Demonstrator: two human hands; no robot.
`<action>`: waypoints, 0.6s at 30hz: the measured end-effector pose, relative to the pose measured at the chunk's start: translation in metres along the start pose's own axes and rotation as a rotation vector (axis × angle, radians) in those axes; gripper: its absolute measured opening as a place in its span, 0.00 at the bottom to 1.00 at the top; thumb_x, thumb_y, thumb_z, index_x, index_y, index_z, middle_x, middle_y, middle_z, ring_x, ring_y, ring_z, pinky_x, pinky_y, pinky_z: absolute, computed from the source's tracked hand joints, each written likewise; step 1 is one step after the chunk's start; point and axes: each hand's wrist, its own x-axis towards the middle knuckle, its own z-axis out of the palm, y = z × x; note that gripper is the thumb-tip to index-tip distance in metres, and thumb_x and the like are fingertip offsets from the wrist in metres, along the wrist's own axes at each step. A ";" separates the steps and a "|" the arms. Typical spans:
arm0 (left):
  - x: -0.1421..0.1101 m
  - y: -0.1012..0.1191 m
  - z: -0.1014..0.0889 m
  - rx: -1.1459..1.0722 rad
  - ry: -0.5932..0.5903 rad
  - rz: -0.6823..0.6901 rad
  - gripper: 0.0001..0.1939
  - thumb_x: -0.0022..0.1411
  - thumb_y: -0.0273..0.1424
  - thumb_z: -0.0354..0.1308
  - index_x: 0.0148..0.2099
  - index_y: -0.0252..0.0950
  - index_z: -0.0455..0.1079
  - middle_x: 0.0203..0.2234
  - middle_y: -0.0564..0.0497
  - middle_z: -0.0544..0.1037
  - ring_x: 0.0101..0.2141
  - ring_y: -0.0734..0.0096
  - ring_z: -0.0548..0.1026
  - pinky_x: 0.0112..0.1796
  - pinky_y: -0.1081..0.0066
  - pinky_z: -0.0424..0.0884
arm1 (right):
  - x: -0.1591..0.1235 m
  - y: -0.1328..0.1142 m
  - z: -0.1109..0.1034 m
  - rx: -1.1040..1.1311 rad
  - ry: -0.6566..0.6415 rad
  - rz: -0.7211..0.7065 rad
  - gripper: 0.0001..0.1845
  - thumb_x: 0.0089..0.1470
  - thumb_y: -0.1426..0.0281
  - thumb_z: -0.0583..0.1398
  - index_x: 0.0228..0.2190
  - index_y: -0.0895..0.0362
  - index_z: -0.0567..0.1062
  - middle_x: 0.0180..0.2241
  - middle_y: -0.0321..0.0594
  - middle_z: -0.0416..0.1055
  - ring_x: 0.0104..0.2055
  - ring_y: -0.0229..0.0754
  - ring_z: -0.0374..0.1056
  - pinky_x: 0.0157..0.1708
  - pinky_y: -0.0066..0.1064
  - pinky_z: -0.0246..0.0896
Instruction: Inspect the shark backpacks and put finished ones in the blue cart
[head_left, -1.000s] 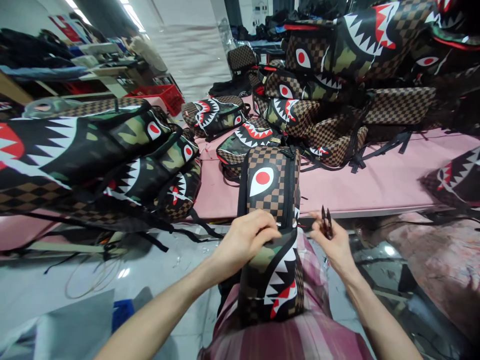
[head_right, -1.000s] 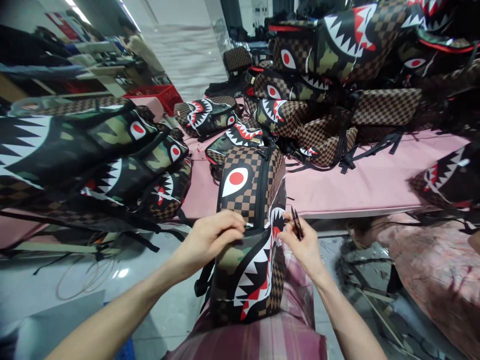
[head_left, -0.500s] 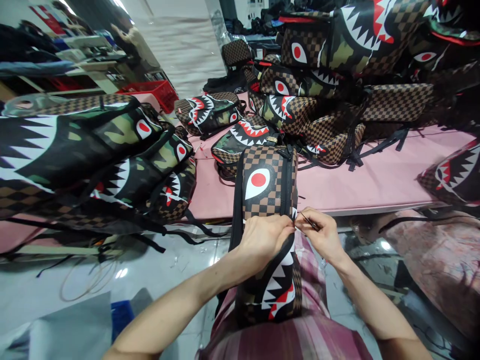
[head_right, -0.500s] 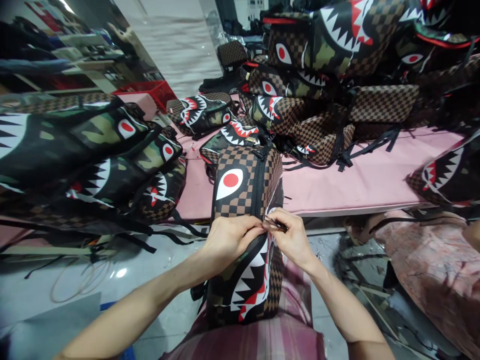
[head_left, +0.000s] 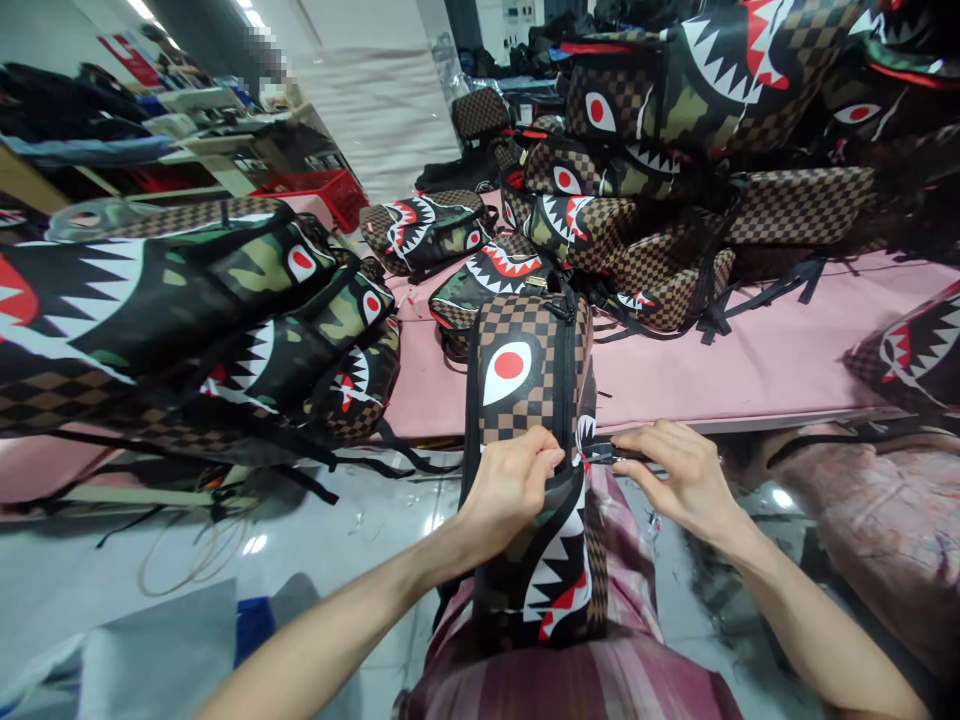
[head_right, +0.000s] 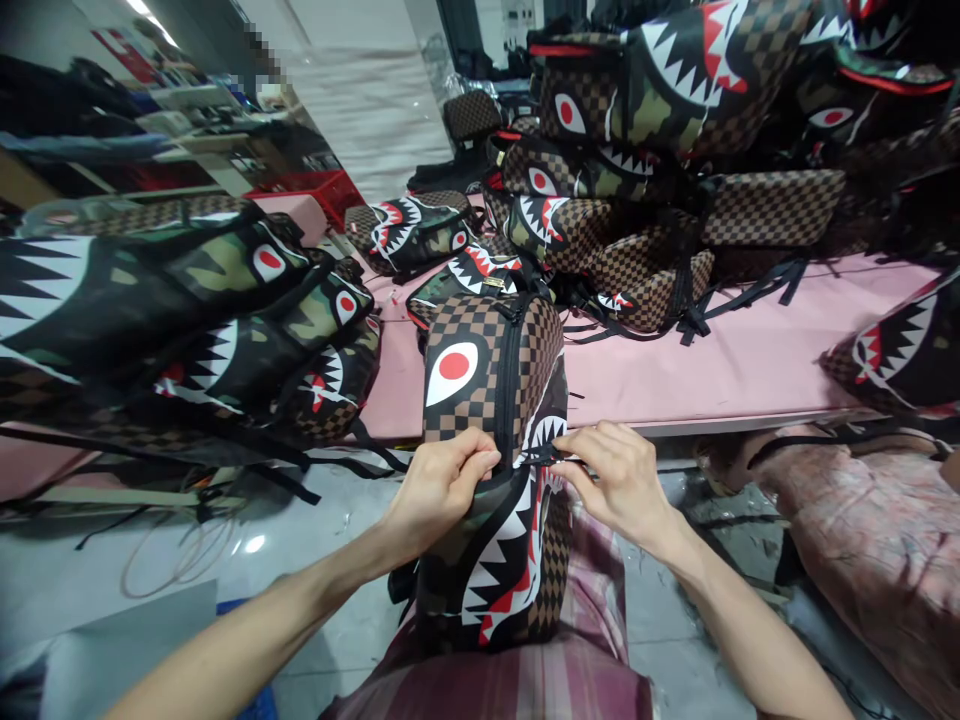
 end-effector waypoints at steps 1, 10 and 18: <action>-0.002 0.000 0.001 -0.013 0.017 0.006 0.11 0.61 0.29 0.45 0.27 0.36 0.63 0.17 0.57 0.66 0.20 0.78 0.64 0.24 0.76 0.57 | 0.002 0.000 0.000 -0.008 -0.009 -0.031 0.07 0.55 0.66 0.59 0.35 0.56 0.74 0.31 0.39 0.75 0.32 0.39 0.67 0.34 0.31 0.58; -0.005 -0.002 0.004 -0.052 0.063 0.045 0.12 0.61 0.29 0.46 0.25 0.35 0.62 0.16 0.58 0.63 0.19 0.80 0.61 0.22 0.77 0.56 | 0.003 -0.004 0.008 -0.096 0.009 -0.137 0.06 0.55 0.68 0.59 0.33 0.56 0.75 0.31 0.37 0.76 0.31 0.38 0.66 0.31 0.31 0.55; -0.002 0.002 0.004 -0.057 0.067 0.056 0.12 0.61 0.29 0.48 0.26 0.35 0.65 0.18 0.57 0.68 0.20 0.79 0.65 0.24 0.78 0.59 | -0.002 -0.012 0.010 -0.189 0.036 -0.119 0.07 0.56 0.68 0.58 0.34 0.56 0.75 0.30 0.38 0.75 0.29 0.38 0.65 0.30 0.32 0.52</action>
